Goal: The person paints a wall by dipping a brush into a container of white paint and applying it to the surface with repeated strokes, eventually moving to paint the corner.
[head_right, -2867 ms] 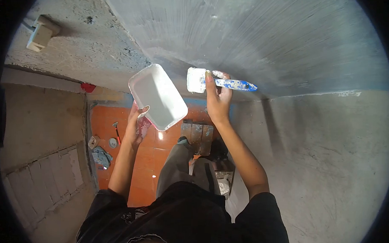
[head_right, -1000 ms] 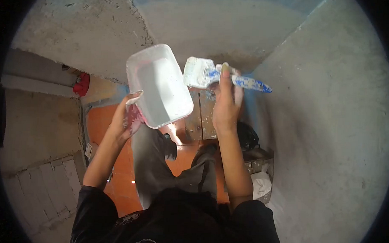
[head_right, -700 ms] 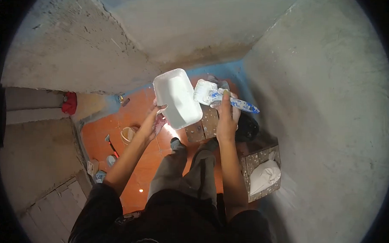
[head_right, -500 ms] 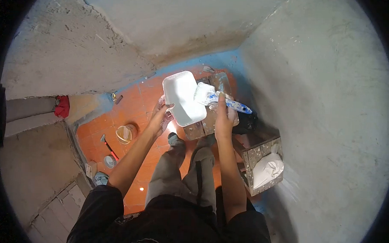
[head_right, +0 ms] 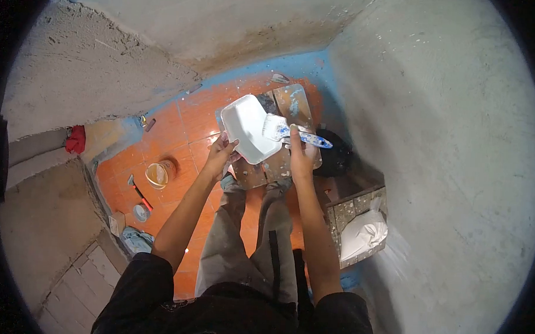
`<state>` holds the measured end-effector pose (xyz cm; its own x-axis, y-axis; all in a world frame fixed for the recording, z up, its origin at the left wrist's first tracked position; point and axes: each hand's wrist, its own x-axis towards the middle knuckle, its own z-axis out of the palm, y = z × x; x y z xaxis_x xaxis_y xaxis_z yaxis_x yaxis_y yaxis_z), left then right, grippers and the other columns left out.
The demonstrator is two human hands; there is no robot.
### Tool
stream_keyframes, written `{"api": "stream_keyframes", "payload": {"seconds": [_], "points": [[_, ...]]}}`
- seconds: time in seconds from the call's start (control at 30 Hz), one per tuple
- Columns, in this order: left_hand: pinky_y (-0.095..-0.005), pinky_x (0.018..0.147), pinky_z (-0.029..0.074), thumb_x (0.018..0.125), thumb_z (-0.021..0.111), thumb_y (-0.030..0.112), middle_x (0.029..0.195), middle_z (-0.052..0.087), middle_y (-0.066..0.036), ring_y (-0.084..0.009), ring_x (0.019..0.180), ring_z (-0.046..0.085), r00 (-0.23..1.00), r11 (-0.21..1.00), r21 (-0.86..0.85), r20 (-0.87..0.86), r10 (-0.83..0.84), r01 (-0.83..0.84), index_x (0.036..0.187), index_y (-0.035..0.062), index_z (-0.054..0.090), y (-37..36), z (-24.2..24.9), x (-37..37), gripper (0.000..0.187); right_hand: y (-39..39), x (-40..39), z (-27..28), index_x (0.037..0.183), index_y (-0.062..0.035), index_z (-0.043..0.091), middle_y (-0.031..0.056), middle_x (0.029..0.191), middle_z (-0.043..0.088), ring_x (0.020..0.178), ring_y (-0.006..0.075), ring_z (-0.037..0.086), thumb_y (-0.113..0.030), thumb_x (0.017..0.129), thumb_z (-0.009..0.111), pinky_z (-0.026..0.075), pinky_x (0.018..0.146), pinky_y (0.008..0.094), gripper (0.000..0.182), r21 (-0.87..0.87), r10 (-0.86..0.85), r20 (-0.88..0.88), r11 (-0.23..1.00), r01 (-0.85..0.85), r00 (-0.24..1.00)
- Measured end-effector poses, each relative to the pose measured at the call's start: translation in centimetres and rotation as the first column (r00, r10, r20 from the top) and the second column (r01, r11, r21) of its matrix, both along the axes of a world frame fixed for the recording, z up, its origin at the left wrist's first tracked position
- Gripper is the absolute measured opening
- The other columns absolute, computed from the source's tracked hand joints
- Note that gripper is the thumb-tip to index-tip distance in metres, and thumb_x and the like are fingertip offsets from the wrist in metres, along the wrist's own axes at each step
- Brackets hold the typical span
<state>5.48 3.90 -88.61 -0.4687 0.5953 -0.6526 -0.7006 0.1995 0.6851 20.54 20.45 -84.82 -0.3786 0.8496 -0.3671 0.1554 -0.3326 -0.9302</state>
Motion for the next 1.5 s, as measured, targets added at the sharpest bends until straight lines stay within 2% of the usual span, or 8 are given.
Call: {"api": "stream_keyframes", "payload": {"seconds": [0.17, 0.47, 0.57, 0.73, 0.83, 1.0, 1.23, 1.5], "points": [[-0.0375, 0.088, 0.055, 0.099, 0.057, 0.01, 0.128, 0.058, -0.008, -0.0184, 0.111, 0.06, 0.994, 0.995, -0.098, -0.106, 0.004, -0.014, 0.139, 0.0025, 0.043, 1.1, -0.9, 0.2, 0.043, 1.1, 0.6, -2.0, 0.112, -0.0005, 0.065, 0.0042, 0.103, 0.065, 0.086, 0.0099, 0.056, -0.036, 0.097, 0.065, 0.045, 0.078, 0.0266, 0.038, 0.048, 0.112, -0.002, 0.993, -0.112, 0.994], [-0.031, 0.088, 0.054, 0.101, 0.058, 0.019, 0.121, 0.063, -0.008, -0.015, 0.104, 0.062, 0.967, 0.984, -0.105, -0.228, 0.115, -0.142, 0.14, 0.0016, 0.047, 1.7, -0.9, 1.8, 0.044, 3.9, 1.7, -4.4, 0.115, -0.0003, 0.062, 0.0047, 0.104, 0.066, 0.087, 0.0101, 0.059, -0.041, 0.096, 0.066, 0.045, 0.077, 0.0261, 0.045, -0.258, 0.031, -0.092, 0.965, -0.054, 0.995], [-0.0333, 0.089, 0.052, 0.1, 0.059, 0.026, 0.125, 0.061, -0.012, -0.0184, 0.11, 0.059, 0.87, 0.912, -0.118, -0.37, 0.326, -0.392, 0.143, 0.001, 0.044, 0.9, -2.0, 3.2, 0.051, 5.6, 1.3, -4.5, 0.114, 0.0045, 0.065, 0.0064, 0.104, 0.067, 0.092, 0.0116, 0.058, -0.042, 0.097, 0.063, 0.044, 0.083, 0.0264, 0.05, -0.173, 0.032, -0.039, 0.984, -0.038, 0.999], [-0.0355, 0.094, 0.046, 0.099, 0.06, 0.034, 0.12, 0.062, -0.017, -0.0228, 0.106, 0.058, 0.598, 0.705, -0.398, -0.8, 0.046, -0.587, 0.131, -0.007, 0.052, -1.3, -9.4, 5.5, 0.052, 9.5, 2.0, -7.4, 0.116, 0.0067, 0.066, 0.0081, 0.108, 0.066, 0.098, 0.0145, 0.057, -0.044, 0.096, 0.064, 0.042, 0.09, 0.0284, 0.054, -0.105, 0.093, -0.065, 0.989, -0.099, 0.994], [-0.0338, 0.091, 0.046, 0.099, 0.061, 0.033, 0.112, 0.065, -0.015, -0.0201, 0.102, 0.058, 0.811, 0.837, -0.249, -0.487, 0.326, -0.486, 0.125, -0.0064, 0.056, -0.7, -9.2, 5.6, 0.047, 10.5, 2.3, -10.0, 0.118, 0.0076, 0.063, 0.0099, 0.112, 0.065, 0.102, 0.0159, 0.057, -0.044, 0.095, 0.066, 0.042, 0.094, 0.0299, 0.057, -0.281, 0.066, -0.145, 0.954, -0.105, 0.987], [-0.0302, 0.084, 0.047, 0.097, 0.064, 0.03, 0.099, 0.067, -0.01, -0.0151, 0.091, 0.059, 0.778, 0.794, -0.251, -0.497, 0.385, -0.554, 0.11, -0.0056, 0.062, 0.1, -7.9, 5.9, 0.038, 10.4, 2.7, -10.9, 0.129, 0.0097, 0.053, 0.0136, 0.123, 0.06, 0.117, 0.0209, 0.052, -0.048, 0.092, 0.068, 0.037, 0.104, 0.0338, 0.071, -0.29, 0.163, -0.09, 0.94, -0.183, 0.982], [-0.0249, 0.074, 0.046, 0.096, 0.066, 0.027, 0.094, 0.066, -0.005, -0.0101, 0.084, 0.056, 0.742, 0.769, -0.2, -0.487, 0.46, -0.608, 0.114, -0.004, 0.062, -2.1, -10.0, 5.0, 0.036, 8.3, 0.7, -10.4, 0.132, 0.0071, 0.052, 0.0122, 0.129, 0.058, 0.119, 0.0198, 0.054, -0.038, 0.097, 0.064, 0.038, 0.108, 0.0358, 0.058, -0.3, 0.122, -0.082, 0.943, -0.142, 0.989], [-0.0305, 0.08, 0.049, 0.094, 0.068, 0.025, 0.102, 0.067, -0.009, -0.0143, 0.091, 0.06, 0.664, 0.666, -0.251, -0.57, 0.485, -0.702, 0.117, -0.0065, 0.06, -12.5, -12.1, -0.6, 0.04, -1.6, -6.0, -10.0, 0.132, 0.0051, 0.053, 0.0105, 0.128, 0.059, 0.118, 0.0197, 0.055, -0.035, 0.099, 0.062, 0.037, 0.108, 0.0364, 0.053, -0.322, 0.199, -0.126, 0.919, -0.229, 0.972]]}}
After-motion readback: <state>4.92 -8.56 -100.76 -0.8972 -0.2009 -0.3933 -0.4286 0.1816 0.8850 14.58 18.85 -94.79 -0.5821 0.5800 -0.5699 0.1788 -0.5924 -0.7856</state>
